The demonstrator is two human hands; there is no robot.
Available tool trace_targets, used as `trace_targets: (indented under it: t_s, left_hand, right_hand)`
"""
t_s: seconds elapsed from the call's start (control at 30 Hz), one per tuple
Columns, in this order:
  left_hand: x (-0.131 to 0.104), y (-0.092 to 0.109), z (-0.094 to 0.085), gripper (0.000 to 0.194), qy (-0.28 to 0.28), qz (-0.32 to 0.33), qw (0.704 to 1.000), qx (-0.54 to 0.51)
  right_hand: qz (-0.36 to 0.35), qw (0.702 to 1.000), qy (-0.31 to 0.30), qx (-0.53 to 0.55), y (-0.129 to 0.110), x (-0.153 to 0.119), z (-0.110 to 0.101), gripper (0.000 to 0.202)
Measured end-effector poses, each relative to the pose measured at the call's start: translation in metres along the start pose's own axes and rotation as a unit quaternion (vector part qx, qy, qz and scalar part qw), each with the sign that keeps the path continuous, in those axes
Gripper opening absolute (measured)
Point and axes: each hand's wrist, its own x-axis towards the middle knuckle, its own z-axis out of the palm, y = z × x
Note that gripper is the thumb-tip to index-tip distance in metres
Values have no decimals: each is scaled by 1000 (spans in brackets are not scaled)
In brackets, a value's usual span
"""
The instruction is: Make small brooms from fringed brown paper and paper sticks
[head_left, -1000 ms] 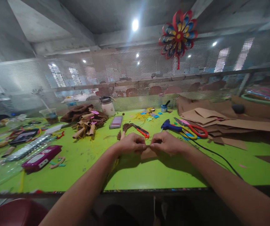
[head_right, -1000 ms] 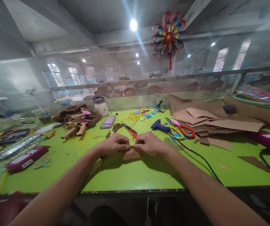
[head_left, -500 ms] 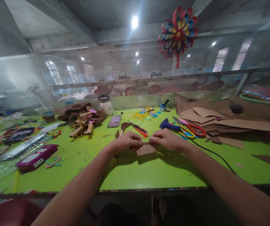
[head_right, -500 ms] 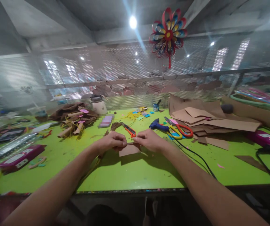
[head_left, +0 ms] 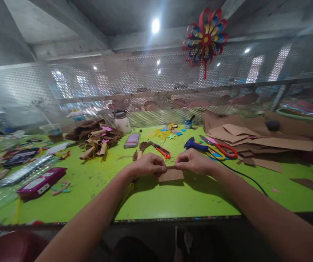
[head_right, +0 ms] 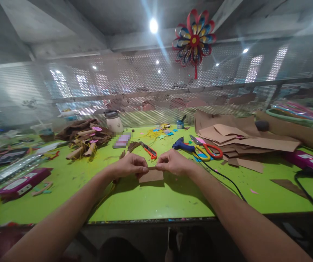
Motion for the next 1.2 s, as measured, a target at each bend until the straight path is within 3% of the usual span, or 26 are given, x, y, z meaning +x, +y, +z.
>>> trace_targets:
  t_s: [0.13,0.33,0.57,0.73,0.9,1.07,1.2]
  left_hand:
    - [-2,3,0,22,36,-14,998,44]
    - [-4,12,1,22,43,-17,998,43]
    - [-9,17,1,34,-32,-14,985,-167]
    - [-9,12,0,34,-55,-18,970,-237]
    - [-7,11,1,33,-34,-31,977,-210]
    - [-8,16,1,31,17,-50,989,-140]
    - [-9,17,-1,28,24,-47,993,-105]
  right_hand:
    - [27,999,-15,32,0,0,-1,24]
    - [38,996,-23,73,15,5,-2,27]
    - [20,998,3,67,24,9,-5,30]
    - [21,997,1,72,23,9,-4,27]
    - [7,998,-5,55,23,8,-3,22]
    - [-28,999,0,-46,15,6,2,21]
    - [-54,992,32,-109,10,6,8,20]
